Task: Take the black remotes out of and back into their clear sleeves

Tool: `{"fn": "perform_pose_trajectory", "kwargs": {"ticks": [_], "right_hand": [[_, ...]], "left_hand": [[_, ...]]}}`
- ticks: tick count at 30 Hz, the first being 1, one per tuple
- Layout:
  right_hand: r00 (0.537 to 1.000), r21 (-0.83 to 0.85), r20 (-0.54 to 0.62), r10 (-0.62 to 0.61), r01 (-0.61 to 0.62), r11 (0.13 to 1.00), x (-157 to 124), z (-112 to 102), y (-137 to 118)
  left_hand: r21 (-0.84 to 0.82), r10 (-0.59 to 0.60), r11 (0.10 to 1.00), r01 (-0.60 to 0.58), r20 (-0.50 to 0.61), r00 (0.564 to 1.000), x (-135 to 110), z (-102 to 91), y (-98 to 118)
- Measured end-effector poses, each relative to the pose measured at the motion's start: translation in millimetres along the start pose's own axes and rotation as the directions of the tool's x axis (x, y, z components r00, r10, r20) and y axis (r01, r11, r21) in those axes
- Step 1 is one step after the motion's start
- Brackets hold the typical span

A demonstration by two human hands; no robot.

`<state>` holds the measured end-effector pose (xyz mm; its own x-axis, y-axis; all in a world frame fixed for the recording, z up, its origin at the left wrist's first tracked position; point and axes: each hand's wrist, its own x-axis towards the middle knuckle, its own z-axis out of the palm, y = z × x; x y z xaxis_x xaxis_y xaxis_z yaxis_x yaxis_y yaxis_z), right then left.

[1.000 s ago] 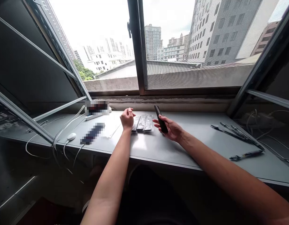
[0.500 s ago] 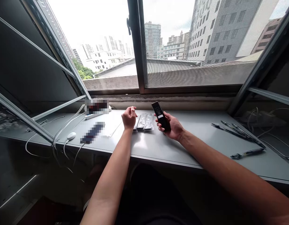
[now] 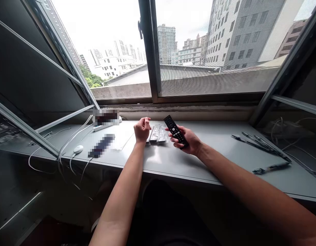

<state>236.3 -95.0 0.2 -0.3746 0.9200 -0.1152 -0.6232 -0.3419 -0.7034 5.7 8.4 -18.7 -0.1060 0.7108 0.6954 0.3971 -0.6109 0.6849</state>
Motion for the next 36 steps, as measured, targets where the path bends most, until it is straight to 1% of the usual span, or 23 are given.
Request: {"fn": "perform_pose_trajectory", "kwargs": {"ticks": [2,3,6,8,10,12,18,20,23,25,26,30,32,34,36], "right_hand": [[1.000,0.028,0.009,-0.004,0.003,1.000,0,-1,0],[1.000,0.036,-0.013,-0.013,0.014,0.999,0,0,0],[0.991,0.010,-0.125,-0.049,0.051,0.999,2,2,1],[0.985,-0.011,-0.167,-0.047,0.046,0.999,3,4,1],[0.988,-0.009,-0.152,-0.039,0.038,0.999,4,4,2],[0.994,-0.002,-0.105,-0.038,0.037,0.999,5,2,4],[1.000,0.033,-0.020,0.005,-0.004,0.999,5,-6,6],[0.999,0.040,-0.035,-0.007,0.008,0.999,5,-6,6],[0.986,0.022,-0.162,-0.046,0.050,0.998,6,-6,6],[0.980,0.022,-0.192,-0.043,0.048,0.999,6,-5,5],[0.984,0.028,-0.176,-0.040,0.045,0.999,6,-5,5],[0.999,0.051,-0.039,-0.018,0.020,0.998,3,-3,6],[1.000,0.044,-0.001,-0.016,0.016,0.999,3,-2,8],[0.999,0.002,-0.021,-0.046,0.046,0.999,3,-1,11],[0.994,-0.066,-0.081,-0.076,0.071,0.995,3,1,14]], "left_hand": [[0.013,0.005,1.000,-0.005,0.009,1.000,0,0.7,0],[0.016,0.010,1.000,-0.010,0.014,1.000,0,1.1,-1],[0.012,0.028,1.000,-0.029,0.021,0.999,-1,2.1,-1],[0.016,0.026,1.000,-0.026,0.023,0.999,-1,2.3,-1],[0.027,0.019,0.999,-0.020,0.028,0.999,-1,2.3,-2],[0.042,0.021,0.999,-0.022,0.032,0.999,-1,2.6,-3],[0.064,0.058,0.996,-0.060,0.032,0.998,-2,5.6,-8],[0.066,0.062,0.996,-0.064,0.037,0.997,-2,6.0,-8],[0.061,0.063,0.996,-0.065,0.039,0.997,-2,6.1,-8],[0.054,0.068,0.996,-0.070,0.031,0.997,-2,6.1,-8],[0.051,0.070,0.996,-0.071,0.027,0.997,-2,6.2,-8],[0.061,0.058,0.996,-0.060,0.031,0.998,-2,6.4,-8],[0.070,0.052,0.996,-0.055,0.038,0.998,-2,6.4,-8],[0.073,0.050,0.996,-0.053,0.042,0.998,-2,6.5,-8],[0.072,0.052,0.996,-0.055,0.043,0.998,-2,6.7,-8]]}}
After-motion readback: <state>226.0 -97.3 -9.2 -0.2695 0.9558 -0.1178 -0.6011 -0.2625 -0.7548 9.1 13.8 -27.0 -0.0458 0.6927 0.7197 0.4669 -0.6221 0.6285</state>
